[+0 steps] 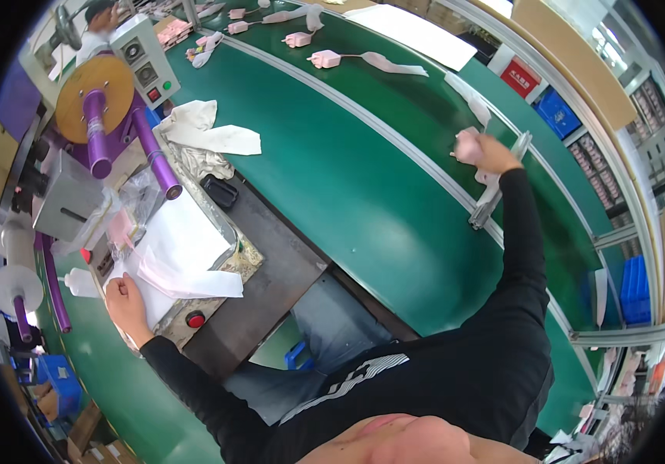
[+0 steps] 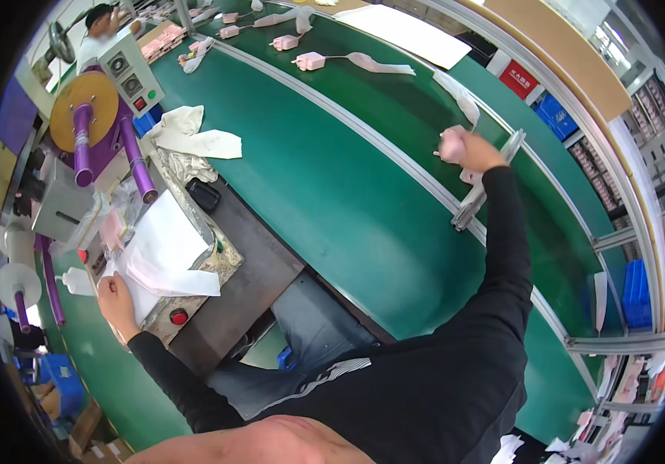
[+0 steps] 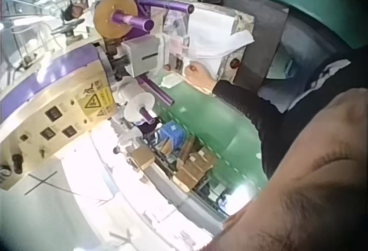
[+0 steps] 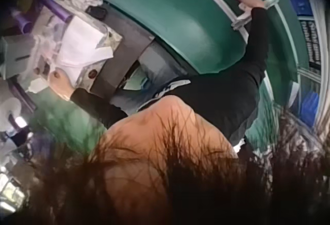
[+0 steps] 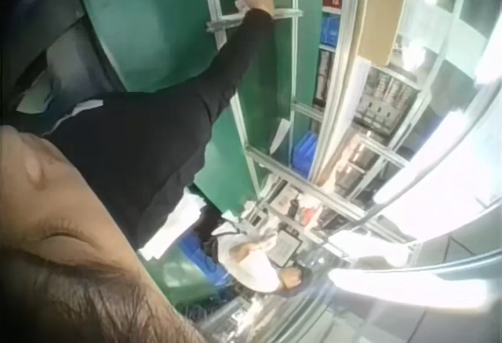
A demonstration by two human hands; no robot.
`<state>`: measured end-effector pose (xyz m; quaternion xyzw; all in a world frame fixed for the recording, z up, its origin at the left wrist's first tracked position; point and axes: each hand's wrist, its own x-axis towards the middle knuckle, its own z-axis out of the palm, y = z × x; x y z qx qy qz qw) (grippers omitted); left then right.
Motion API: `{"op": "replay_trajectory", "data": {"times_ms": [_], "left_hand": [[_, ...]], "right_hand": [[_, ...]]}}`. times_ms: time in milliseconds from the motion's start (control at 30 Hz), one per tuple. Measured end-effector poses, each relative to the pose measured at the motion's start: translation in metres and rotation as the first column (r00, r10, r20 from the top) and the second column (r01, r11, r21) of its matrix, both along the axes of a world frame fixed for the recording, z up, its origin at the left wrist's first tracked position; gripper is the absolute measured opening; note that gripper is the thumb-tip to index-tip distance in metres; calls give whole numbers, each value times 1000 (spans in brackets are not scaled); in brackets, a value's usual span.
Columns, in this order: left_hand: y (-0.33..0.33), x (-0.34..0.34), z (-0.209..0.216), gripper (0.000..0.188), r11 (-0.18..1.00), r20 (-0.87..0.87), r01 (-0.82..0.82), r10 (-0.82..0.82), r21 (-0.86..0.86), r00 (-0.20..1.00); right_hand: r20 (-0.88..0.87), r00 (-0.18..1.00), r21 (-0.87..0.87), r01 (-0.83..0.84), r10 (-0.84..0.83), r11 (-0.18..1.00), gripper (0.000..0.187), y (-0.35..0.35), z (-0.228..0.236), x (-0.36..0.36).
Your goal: The person packages chargers by picking them from a conveyor belt, inserting them into plastic sleeves, sealing them on a machine, and placing the packaged items back onto the conveyor belt.
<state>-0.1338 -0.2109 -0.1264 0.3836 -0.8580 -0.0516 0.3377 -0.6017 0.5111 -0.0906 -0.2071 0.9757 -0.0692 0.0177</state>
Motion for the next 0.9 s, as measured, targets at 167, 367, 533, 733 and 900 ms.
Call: {"op": "replay_trajectory", "data": {"times_ms": [167, 367, 533, 733, 900], "left_hand": [[13, -6, -15, 32, 980, -246, 134, -95, 145, 965], [44, -64, 13, 44, 987, 115, -49, 31, 155, 993], [26, -56, -12, 22, 963, -225, 71, -11, 260, 974], [28, -4, -8, 38, 790, -810, 603, -279, 111, 515], [75, 78, 10, 91, 503, -952, 833, -60, 231, 300]], "right_hand": [[-224, 974, 51, 53, -40, 997, 47, -32, 10, 17], [-66, 993, -975, -85, 100, 203, 49, -22, 35, 39], [79, 578, -854, 459, 812, -243, 74, -164, 68, 99], [498, 147, -822, 395, 855, 411, 84, -382, 68, 216], [605, -63, -760, 253, 794, 599, 54, -547, 19, 257]]}}
